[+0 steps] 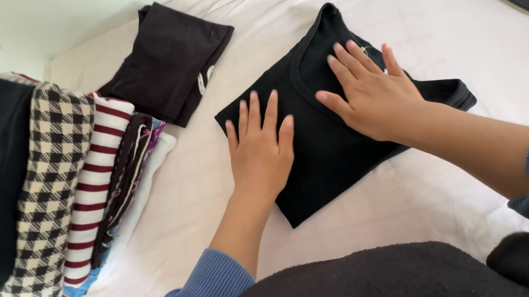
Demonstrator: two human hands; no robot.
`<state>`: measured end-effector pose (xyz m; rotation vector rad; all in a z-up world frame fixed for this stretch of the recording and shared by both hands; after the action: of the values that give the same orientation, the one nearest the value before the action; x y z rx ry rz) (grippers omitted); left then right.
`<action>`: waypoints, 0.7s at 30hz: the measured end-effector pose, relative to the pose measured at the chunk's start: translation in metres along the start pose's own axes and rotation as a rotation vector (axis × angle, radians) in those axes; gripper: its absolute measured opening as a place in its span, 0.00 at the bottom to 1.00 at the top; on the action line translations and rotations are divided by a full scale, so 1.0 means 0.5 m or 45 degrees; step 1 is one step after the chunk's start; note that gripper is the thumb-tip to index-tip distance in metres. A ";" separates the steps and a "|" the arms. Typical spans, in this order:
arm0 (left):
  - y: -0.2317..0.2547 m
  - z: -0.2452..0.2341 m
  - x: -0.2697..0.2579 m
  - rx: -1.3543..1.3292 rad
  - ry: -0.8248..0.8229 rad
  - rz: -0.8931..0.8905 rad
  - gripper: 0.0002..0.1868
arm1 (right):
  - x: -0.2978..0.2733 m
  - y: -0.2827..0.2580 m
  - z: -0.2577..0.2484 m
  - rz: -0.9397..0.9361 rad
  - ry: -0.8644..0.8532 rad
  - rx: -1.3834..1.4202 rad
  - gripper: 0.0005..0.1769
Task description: Ironing and folding black clothes on a padded surface.
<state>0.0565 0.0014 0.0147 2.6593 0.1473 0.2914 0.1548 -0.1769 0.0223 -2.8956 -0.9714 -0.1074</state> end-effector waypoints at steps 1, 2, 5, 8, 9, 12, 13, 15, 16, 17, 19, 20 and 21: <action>0.006 0.009 0.006 -0.007 0.001 -0.009 0.31 | 0.002 -0.006 0.002 -0.008 -0.007 -0.005 0.45; 0.015 0.009 0.012 -0.019 0.096 0.042 0.31 | 0.005 -0.019 -0.002 -0.066 0.067 0.000 0.44; 0.014 0.027 0.022 0.031 0.183 0.072 0.31 | 0.010 -0.035 0.012 -0.168 0.158 -0.004 0.43; 0.006 0.032 0.030 0.087 0.175 0.068 0.31 | 0.019 -0.039 0.028 -0.197 0.137 -0.026 0.42; 0.008 0.037 0.030 0.084 0.164 0.084 0.30 | 0.018 -0.035 0.038 -0.176 0.092 -0.031 0.42; -0.001 0.037 0.030 0.073 0.132 0.076 0.30 | 0.019 -0.028 0.034 -0.169 0.077 -0.003 0.41; -0.009 0.031 0.030 0.072 0.132 0.082 0.30 | 0.021 -0.022 0.024 -0.164 0.080 -0.005 0.41; -0.030 0.016 0.033 0.051 0.251 0.001 0.28 | 0.018 0.006 0.004 -0.001 0.141 0.193 0.39; -0.049 0.006 0.025 0.047 0.248 0.011 0.28 | 0.022 0.025 -0.001 0.010 0.143 0.190 0.39; -0.081 -0.016 0.014 0.032 0.400 -0.129 0.28 | 0.024 0.058 -0.003 0.200 0.128 0.262 0.39; -0.111 -0.051 -0.007 0.014 0.549 -0.268 0.29 | 0.032 0.110 -0.007 0.393 0.113 0.332 0.39; -0.121 -0.061 -0.016 0.024 0.453 -0.412 0.27 | 0.035 0.137 0.001 0.533 0.015 0.361 0.41; -0.131 -0.071 -0.028 0.035 0.356 -0.555 0.26 | 0.037 0.163 0.009 0.673 -0.083 0.390 0.43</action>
<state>0.0314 0.0728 0.0135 2.5141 0.8087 0.5130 0.2187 -0.2300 0.0150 -2.7646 -0.1778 0.1578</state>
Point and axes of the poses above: each hand's wrist, its own x-axis towards the middle knuckle, its own z-axis out of the palm, y = z × x, the point moved 5 cm from there along x, towards the middle knuckle, and after that the axes turned 8 degrees about -x, right-handed, at the moved point
